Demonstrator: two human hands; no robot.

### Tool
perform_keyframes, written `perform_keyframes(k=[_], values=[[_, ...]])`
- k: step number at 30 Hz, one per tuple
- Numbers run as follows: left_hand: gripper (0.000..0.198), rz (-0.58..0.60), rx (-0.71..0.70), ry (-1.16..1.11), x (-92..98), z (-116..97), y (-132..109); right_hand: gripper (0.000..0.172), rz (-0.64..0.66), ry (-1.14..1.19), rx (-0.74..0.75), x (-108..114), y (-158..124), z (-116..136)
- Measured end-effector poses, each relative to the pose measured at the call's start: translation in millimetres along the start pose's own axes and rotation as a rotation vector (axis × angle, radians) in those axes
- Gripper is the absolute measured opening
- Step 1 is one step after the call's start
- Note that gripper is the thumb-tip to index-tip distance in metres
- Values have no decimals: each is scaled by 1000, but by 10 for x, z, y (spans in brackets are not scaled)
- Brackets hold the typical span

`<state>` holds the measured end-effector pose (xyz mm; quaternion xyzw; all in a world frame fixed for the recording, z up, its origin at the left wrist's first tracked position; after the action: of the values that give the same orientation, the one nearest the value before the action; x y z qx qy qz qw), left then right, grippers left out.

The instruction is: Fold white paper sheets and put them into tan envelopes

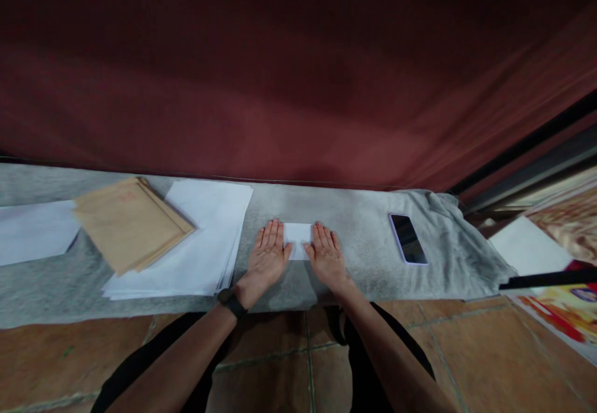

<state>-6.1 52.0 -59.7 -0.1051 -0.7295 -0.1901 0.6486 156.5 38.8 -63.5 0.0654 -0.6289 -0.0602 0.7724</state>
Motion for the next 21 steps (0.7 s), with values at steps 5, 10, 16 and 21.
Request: perform_keyframes(k=[5, 10, 16, 21], values=[[67, -44, -8, -1, 33, 78, -48, 59, -7, -11, -3, 14, -10, -81], [67, -88, -13, 6, 52, 133, -86, 58, 9, 12, -19, 29, -15, -153], [65, -80, -9, 16, 59, 172, -110, 57, 16, 33, -29, 31, -22, -200], [63, -87, 15, 23, 99, 189, -121, 56, -16, 45, -55, 49, -28, -247]])
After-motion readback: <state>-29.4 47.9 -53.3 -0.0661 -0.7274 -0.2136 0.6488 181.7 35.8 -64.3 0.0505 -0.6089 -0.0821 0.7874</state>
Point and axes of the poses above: each hand's wrist, its own y-axis towards the middle knuckle, its own x-axis out of the back of the hand, z = x × y, the point moved 6 cm from there along y, towards the middle knuckle, and after that the axes turned 11 degrees about -x, right-handed, at the moved point
